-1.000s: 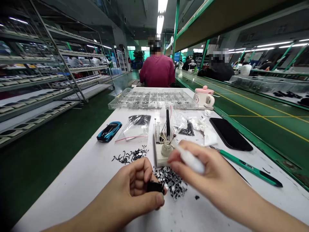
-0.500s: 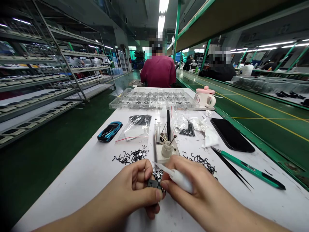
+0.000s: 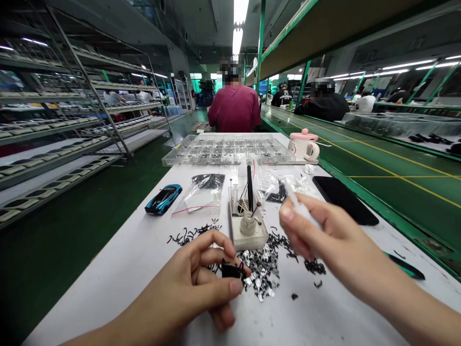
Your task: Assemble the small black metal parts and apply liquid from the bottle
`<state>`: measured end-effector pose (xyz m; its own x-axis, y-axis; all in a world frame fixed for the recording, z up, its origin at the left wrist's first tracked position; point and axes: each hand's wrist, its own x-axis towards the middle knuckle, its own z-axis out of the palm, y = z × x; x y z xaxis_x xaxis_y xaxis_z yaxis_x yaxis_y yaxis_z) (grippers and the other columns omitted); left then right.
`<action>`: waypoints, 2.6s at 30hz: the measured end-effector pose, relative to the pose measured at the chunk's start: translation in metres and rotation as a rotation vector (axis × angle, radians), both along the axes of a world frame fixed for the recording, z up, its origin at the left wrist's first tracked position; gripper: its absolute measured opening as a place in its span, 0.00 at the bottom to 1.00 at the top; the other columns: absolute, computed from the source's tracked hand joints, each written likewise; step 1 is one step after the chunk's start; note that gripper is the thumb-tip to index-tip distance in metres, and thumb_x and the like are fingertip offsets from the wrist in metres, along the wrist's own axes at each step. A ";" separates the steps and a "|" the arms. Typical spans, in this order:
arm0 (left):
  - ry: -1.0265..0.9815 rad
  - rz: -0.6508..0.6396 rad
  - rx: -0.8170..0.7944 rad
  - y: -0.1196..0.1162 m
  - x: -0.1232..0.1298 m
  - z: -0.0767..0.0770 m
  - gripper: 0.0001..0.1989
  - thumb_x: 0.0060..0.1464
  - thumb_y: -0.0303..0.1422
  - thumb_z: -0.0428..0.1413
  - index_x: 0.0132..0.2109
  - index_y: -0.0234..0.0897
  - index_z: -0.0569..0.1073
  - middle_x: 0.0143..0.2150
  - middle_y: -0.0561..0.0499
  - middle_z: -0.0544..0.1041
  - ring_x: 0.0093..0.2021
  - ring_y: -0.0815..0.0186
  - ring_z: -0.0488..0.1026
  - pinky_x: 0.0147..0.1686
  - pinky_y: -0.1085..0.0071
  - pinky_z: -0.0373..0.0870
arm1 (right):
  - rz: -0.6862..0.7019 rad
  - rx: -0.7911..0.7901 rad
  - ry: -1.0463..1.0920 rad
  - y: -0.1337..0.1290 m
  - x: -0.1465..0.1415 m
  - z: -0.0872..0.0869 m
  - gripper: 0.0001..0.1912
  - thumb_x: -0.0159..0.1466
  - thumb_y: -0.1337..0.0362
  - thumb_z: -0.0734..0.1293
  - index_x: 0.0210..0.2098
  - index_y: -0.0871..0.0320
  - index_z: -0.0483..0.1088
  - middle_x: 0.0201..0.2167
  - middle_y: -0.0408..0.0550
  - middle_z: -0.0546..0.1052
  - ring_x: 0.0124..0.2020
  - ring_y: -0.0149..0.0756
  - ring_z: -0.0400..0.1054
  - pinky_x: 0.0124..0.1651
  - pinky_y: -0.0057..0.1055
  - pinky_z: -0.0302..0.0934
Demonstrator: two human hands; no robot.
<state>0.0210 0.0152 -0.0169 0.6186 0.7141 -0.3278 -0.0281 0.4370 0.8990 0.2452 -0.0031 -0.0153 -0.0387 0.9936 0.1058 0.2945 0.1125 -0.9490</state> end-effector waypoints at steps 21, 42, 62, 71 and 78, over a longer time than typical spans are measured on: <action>0.025 0.108 0.223 -0.002 -0.007 0.001 0.12 0.54 0.30 0.61 0.45 0.39 0.68 0.52 0.49 0.70 0.45 0.65 0.68 0.45 0.70 0.67 | -0.260 0.082 -0.097 0.058 0.029 -0.051 0.14 0.56 0.55 0.71 0.38 0.55 0.69 0.37 0.43 0.72 0.37 0.37 0.66 0.39 0.34 0.59; -0.156 0.460 0.287 0.027 -0.016 0.007 0.17 0.55 0.26 0.59 0.52 0.36 0.69 0.45 0.49 0.71 0.43 0.69 0.72 0.48 0.72 0.69 | 0.303 1.006 -1.154 0.012 -0.089 -0.036 0.11 0.65 0.74 0.59 0.34 0.59 0.72 0.27 0.45 0.74 0.31 0.40 0.61 0.37 0.38 0.51; -0.091 0.484 0.416 0.027 -0.017 0.007 0.17 0.52 0.18 0.58 0.48 0.37 0.75 0.50 0.47 0.74 0.54 0.66 0.67 0.51 0.74 0.65 | 0.399 0.975 -1.133 0.023 -0.106 -0.045 0.13 0.59 0.81 0.58 0.29 0.59 0.69 0.27 0.48 0.75 0.27 0.37 0.65 0.34 0.35 0.63; -0.050 0.403 0.291 0.024 -0.015 0.008 0.14 0.56 0.25 0.56 0.50 0.37 0.73 0.50 0.47 0.74 0.43 0.67 0.76 0.46 0.71 0.71 | 0.478 0.715 -0.870 0.009 -0.086 -0.024 0.14 0.64 0.79 0.56 0.39 0.57 0.67 0.32 0.45 0.74 0.30 0.34 0.69 0.32 0.29 0.66; 0.010 0.215 0.259 0.015 -0.012 0.012 0.10 0.52 0.23 0.58 0.43 0.33 0.74 0.44 0.50 0.74 0.23 0.76 0.73 0.27 0.79 0.71 | 0.293 0.367 -0.420 -0.006 -0.031 0.000 0.06 0.68 0.68 0.62 0.40 0.48 0.67 0.37 0.38 0.76 0.38 0.27 0.72 0.39 0.19 0.65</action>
<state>0.0094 0.0301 -0.0049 0.4426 0.8881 -0.1238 -0.0858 0.1794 0.9800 0.2138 -0.0088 -0.0153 -0.4165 0.8372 0.3544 0.5414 0.5416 -0.6431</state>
